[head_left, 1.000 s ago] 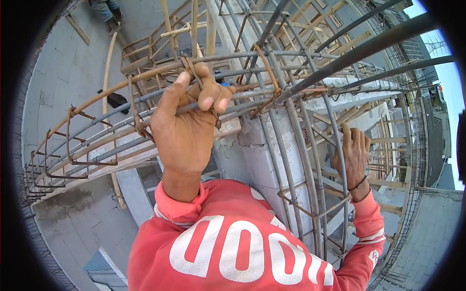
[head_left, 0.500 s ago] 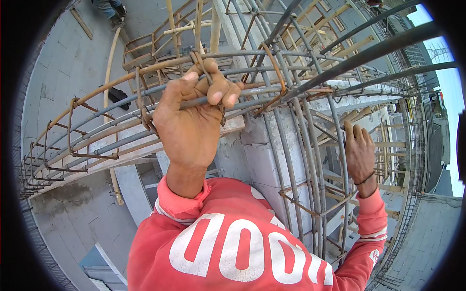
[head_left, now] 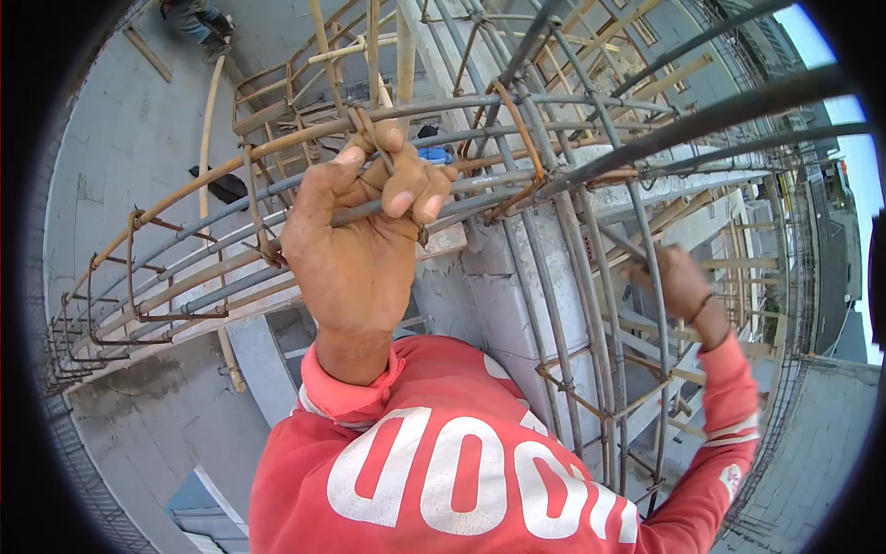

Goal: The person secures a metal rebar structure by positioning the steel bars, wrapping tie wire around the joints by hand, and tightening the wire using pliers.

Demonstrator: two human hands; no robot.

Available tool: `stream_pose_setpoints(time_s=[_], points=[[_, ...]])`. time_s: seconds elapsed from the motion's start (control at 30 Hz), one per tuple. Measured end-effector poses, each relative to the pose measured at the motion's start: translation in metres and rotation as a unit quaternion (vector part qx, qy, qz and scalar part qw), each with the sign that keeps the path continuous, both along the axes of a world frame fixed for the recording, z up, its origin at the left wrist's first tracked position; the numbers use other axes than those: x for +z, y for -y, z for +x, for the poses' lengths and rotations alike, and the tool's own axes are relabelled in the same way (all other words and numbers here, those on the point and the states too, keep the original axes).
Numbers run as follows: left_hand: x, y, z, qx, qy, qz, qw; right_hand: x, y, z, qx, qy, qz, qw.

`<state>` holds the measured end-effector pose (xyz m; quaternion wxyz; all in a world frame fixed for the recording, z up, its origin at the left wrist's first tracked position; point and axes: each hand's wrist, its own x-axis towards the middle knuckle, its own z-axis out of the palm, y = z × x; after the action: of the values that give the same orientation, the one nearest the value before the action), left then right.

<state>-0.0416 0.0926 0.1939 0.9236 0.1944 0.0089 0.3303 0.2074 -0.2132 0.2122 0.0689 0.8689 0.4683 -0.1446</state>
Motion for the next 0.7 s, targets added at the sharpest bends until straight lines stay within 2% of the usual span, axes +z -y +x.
stream_pose_setpoints(time_s=[0.03, 0.1, 0.17, 0.2, 0.27, 0.33, 0.37, 0.53, 0.6, 0.63, 0.7], points=[[0.001, 0.001, 0.000, -0.007, 0.003, 0.001, 1.000, -0.018, 0.006, -0.003, -0.018, -0.042, 0.046, 0.998], [0.002, 0.002, -0.001, 0.003, 0.012, 0.004, 1.000, -0.007, -0.006, 0.004, -0.019, -0.079, 0.092, 0.992], [0.002, 0.001, 0.000, -0.019, 0.002, -0.013, 1.000, 0.028, -0.014, 0.008, -0.002, -0.106, -0.007, 0.994], [0.001, 0.001, 0.000, -0.026, -0.001, -0.001, 1.000, 0.038, -0.016, 0.012, -0.008, -0.109, 0.005, 0.994], [-0.001, -0.001, 0.001, -0.007, -0.004, -0.002, 1.000, 0.060, -0.026, 0.031, 0.086, -0.086, -0.064, 0.990], [0.000, 0.000, 0.002, -0.008, -0.007, 0.005, 1.000, 0.101, -0.067, 0.006, -0.095, -0.147, -0.184, 0.967], [0.000, 0.000, 0.002, 0.002, -0.005, 0.001, 1.000, 0.099, -0.066, 0.008, -0.146, -0.181, -0.181, 0.956], [-0.005, -0.001, 0.002, -0.011, 0.025, -0.002, 1.000, 0.064, -0.042, 0.023, -0.126, -0.192, -0.161, 0.960], [-0.005, -0.003, 0.000, -0.026, 0.045, 0.001, 0.999, 0.018, -0.012, 0.049, -0.216, -0.419, -0.111, 0.875], [-0.006, -0.002, 0.000, -0.031, 0.041, 0.002, 0.999, -0.011, 0.000, 0.058, -0.212, -0.410, -0.119, 0.879], [-0.007, -0.002, 0.002, -0.024, 0.033, 0.012, 0.999, -0.048, 0.020, 0.071, -0.220, -0.570, -0.068, 0.789]])
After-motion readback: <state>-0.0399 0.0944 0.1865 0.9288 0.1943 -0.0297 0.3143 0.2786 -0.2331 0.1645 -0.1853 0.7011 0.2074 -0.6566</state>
